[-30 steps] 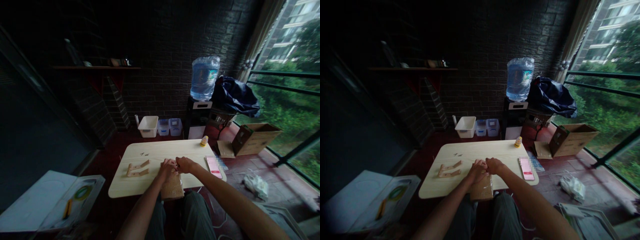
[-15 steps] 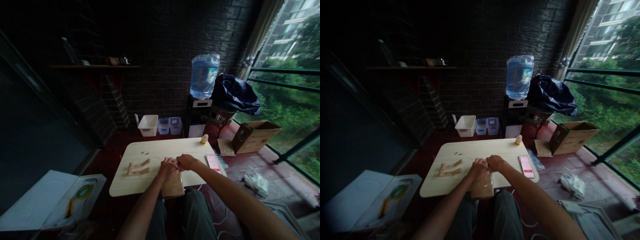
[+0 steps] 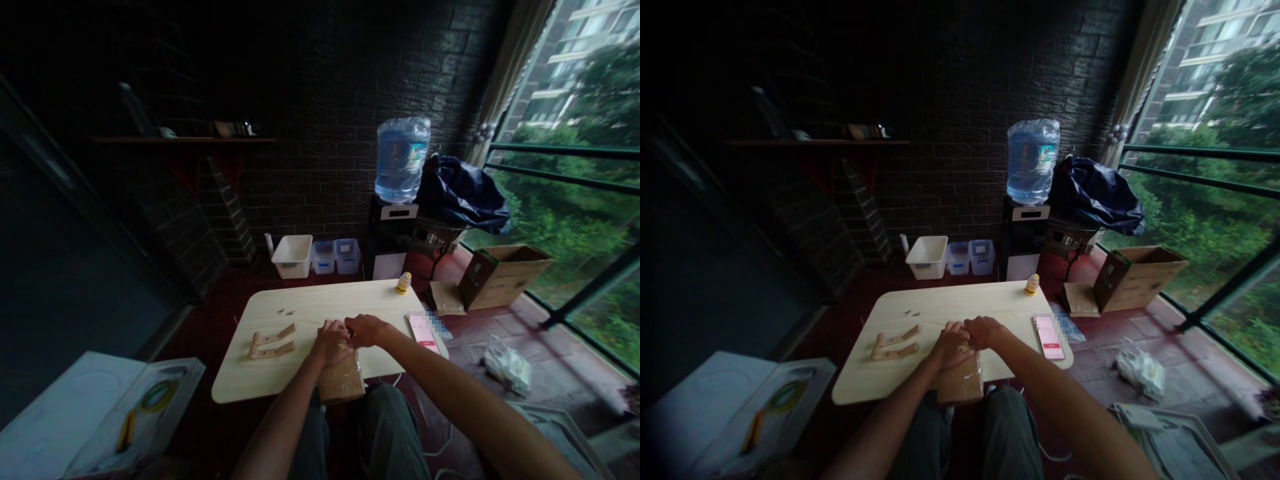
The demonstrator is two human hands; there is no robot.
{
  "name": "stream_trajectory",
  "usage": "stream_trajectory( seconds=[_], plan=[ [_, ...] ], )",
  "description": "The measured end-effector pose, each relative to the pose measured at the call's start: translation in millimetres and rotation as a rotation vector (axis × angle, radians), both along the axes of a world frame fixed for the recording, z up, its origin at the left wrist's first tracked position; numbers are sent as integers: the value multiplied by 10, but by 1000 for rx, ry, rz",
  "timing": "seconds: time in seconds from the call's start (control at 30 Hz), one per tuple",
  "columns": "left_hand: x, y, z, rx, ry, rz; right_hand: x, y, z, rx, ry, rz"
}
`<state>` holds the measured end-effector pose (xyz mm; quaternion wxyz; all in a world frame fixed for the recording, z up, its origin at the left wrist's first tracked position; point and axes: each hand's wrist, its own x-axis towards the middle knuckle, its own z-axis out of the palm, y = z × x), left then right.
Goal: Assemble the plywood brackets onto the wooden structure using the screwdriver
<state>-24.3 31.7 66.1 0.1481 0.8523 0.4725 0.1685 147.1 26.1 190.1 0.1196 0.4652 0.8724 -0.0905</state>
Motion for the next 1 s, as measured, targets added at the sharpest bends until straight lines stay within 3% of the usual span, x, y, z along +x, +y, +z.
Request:
stream_trajectory(
  seconds=[0.2,0.6,0.73,1.0],
  plan=[
    [21,-12,37,-25,-2,32,-60,-13,-43,56,-41,59],
    [25,11,-27,-2,-2,29,-17,61,-168,59,-7,2],
    [30,-4,-12,7,-26,32,-22,14,-138,59,-24,-36],
    [42,-10,51,-23,55,40,-112,-27,-63,56,-64,71]
  ],
)
